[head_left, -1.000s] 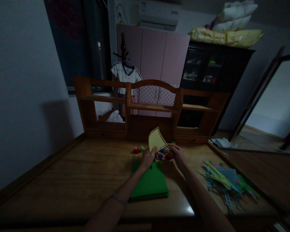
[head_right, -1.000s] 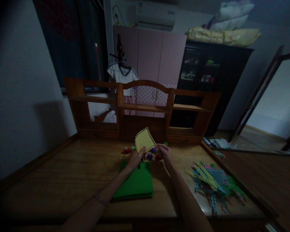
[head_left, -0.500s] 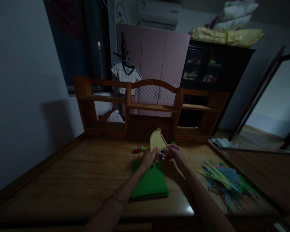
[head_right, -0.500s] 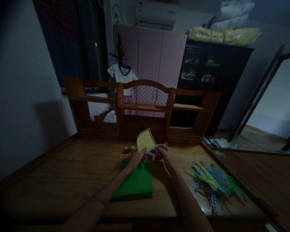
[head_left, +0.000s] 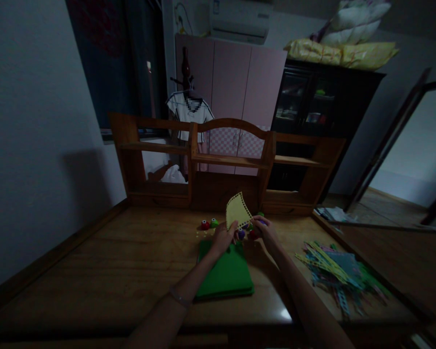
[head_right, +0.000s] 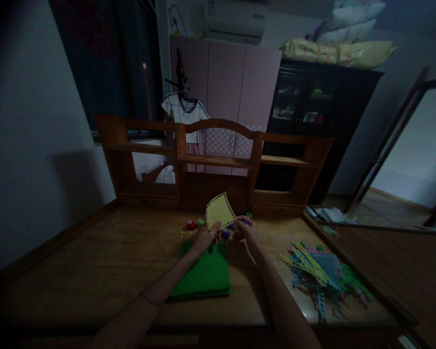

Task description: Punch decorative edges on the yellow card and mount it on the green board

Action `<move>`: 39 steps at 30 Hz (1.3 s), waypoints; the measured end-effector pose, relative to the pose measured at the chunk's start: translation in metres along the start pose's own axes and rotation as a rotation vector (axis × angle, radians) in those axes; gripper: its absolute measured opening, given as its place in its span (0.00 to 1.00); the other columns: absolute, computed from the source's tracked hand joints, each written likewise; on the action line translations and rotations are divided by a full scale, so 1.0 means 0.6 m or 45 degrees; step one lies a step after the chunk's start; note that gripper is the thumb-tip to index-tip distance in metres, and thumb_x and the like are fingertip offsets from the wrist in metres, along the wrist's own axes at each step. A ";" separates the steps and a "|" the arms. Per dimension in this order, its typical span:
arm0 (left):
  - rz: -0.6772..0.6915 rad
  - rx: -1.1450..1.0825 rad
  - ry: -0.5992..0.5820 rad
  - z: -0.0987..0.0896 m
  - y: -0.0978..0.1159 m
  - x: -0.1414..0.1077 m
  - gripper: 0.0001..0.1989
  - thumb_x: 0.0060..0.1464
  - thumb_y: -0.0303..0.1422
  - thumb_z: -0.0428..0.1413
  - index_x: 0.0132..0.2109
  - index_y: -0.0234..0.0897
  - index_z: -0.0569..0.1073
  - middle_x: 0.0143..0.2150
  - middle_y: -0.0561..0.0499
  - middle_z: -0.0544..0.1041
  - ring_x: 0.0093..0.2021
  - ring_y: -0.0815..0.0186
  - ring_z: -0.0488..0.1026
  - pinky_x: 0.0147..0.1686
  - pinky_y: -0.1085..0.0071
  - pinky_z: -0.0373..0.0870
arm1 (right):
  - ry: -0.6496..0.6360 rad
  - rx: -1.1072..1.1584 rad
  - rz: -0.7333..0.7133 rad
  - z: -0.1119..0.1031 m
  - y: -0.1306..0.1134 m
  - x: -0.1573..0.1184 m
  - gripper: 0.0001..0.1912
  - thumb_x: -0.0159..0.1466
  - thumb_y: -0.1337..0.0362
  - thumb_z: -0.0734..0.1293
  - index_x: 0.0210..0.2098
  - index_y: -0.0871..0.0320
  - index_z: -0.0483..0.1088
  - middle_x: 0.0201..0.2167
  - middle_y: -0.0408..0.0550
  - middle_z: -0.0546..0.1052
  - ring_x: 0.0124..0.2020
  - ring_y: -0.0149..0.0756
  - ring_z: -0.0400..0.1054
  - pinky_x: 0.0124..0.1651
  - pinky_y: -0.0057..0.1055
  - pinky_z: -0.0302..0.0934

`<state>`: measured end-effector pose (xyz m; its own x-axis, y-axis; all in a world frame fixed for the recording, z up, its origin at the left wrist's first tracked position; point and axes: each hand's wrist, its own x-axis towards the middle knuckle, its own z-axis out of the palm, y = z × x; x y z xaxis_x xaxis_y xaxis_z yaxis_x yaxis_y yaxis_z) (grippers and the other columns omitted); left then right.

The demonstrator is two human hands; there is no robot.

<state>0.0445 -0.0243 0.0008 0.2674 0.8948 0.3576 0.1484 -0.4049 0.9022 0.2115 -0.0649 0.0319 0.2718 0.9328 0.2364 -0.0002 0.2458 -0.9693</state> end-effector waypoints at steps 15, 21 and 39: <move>0.006 -0.051 0.008 -0.001 0.004 -0.001 0.26 0.58 0.50 0.44 0.24 0.35 0.71 0.17 0.51 0.72 0.16 0.69 0.67 0.19 0.75 0.63 | -0.087 0.056 -0.016 -0.004 0.004 0.002 0.13 0.53 0.55 0.68 0.31 0.58 0.71 0.14 0.36 0.58 0.15 0.24 0.47 0.18 0.23 0.46; -0.005 -0.014 0.019 0.001 0.000 0.001 0.27 0.58 0.50 0.44 0.23 0.35 0.71 0.17 0.50 0.72 0.16 0.69 0.67 0.21 0.73 0.64 | -0.052 0.047 -0.002 0.000 -0.002 -0.003 0.14 0.51 0.54 0.69 0.30 0.57 0.71 0.14 0.36 0.61 0.15 0.25 0.48 0.18 0.24 0.48; 0.005 0.002 0.008 0.000 0.002 0.001 0.27 0.58 0.50 0.43 0.24 0.34 0.72 0.18 0.50 0.73 0.17 0.69 0.68 0.22 0.74 0.64 | -0.026 0.029 -0.008 0.000 -0.004 -0.003 0.14 0.51 0.53 0.69 0.27 0.58 0.71 0.16 0.37 0.63 0.16 0.25 0.50 0.19 0.24 0.45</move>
<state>0.0449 -0.0241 0.0020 0.2618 0.8944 0.3627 0.1490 -0.4087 0.9004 0.2111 -0.0670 0.0340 0.2519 0.9364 0.2442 -0.0209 0.2575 -0.9661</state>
